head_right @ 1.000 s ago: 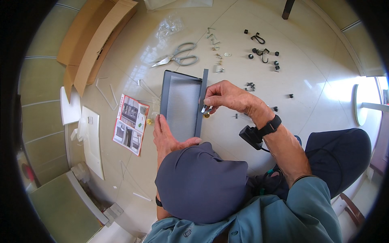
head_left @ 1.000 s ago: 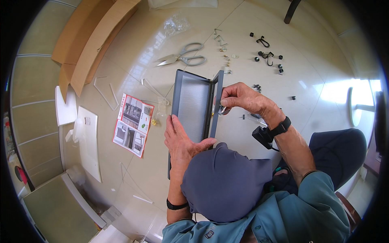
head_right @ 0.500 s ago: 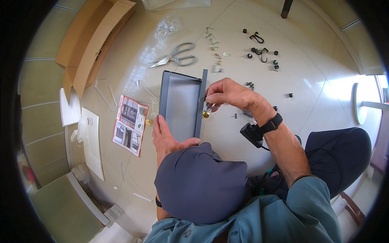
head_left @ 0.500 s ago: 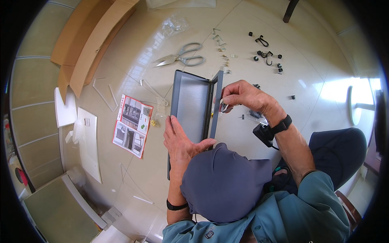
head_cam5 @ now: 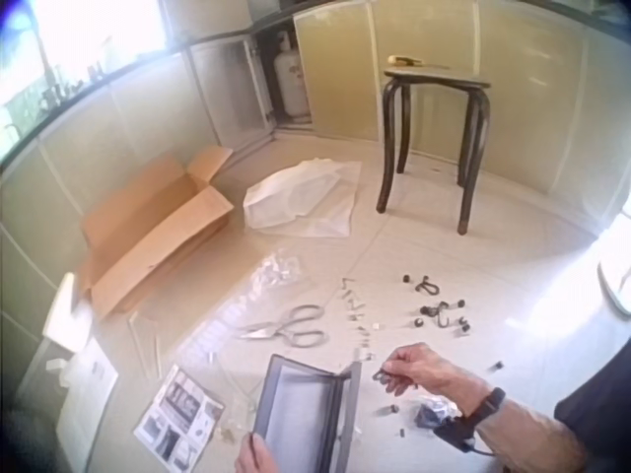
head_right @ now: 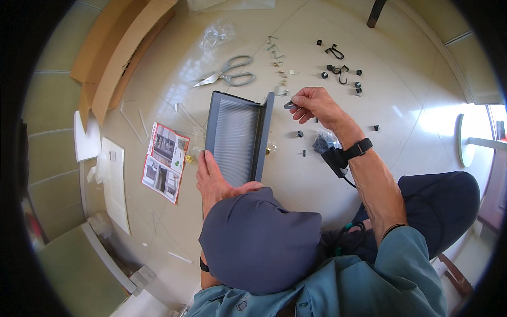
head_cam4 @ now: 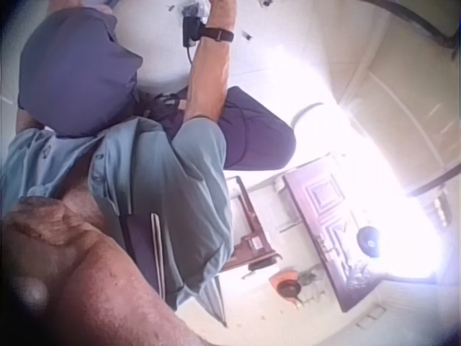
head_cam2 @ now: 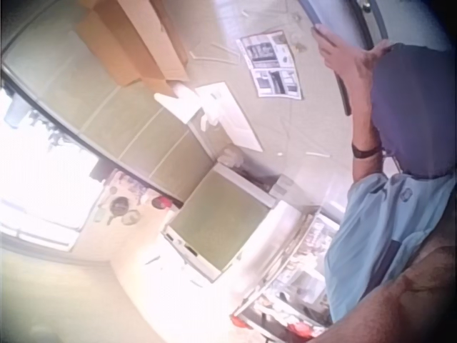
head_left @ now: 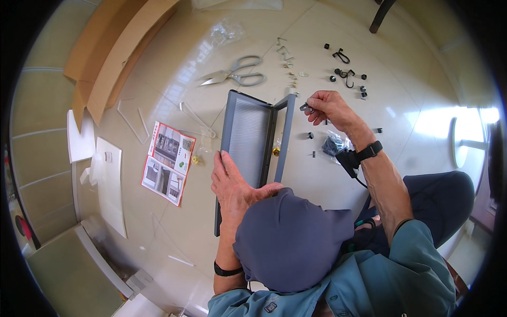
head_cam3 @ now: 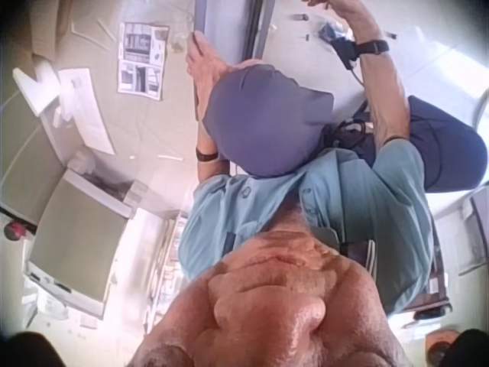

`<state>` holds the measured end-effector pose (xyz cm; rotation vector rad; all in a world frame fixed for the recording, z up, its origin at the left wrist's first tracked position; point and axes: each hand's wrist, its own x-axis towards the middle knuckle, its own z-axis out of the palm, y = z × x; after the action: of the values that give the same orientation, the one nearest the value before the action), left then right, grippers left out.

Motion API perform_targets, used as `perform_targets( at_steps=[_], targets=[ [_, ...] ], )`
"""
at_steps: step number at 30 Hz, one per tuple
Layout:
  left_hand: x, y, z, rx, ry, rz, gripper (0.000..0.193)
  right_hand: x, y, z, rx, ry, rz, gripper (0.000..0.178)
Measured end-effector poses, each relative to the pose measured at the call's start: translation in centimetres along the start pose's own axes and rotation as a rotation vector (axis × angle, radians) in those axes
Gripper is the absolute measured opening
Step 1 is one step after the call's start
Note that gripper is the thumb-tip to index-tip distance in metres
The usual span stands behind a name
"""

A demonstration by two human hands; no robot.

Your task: The person fits a textured mesh panel into a rectangular frame, removes it, and uses shears to cut small yellow components from a plastic strip while seated on the floor.

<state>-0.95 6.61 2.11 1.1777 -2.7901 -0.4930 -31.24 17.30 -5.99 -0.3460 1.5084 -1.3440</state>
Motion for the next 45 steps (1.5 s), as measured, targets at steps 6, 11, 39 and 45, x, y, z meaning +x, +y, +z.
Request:
perform_targets(
  at_steps=[6,11,39,45],
  targets=[
    [-0.3,0.1,0.1,0.04,0.017,0.008,0.135,0.3,-0.2,0.9,-0.085,0.048,0.012,0.022],
    [0.3,-0.1,0.0,-0.008,-0.023,-0.015,0.135,0.2,0.4,0.2,-0.103,0.081,0.004,0.022],
    [0.5,0.5,-0.2,-0.023,-0.085,-0.051,0.136,-0.2,2.8,3.1,-0.104,0.181,0.025,0.023],
    [0.3,0.2,-0.7,-0.089,-0.087,-0.133,0.137,0.0,2.8,3.5,-0.05,0.184,-0.002,0.024]
  ],
)
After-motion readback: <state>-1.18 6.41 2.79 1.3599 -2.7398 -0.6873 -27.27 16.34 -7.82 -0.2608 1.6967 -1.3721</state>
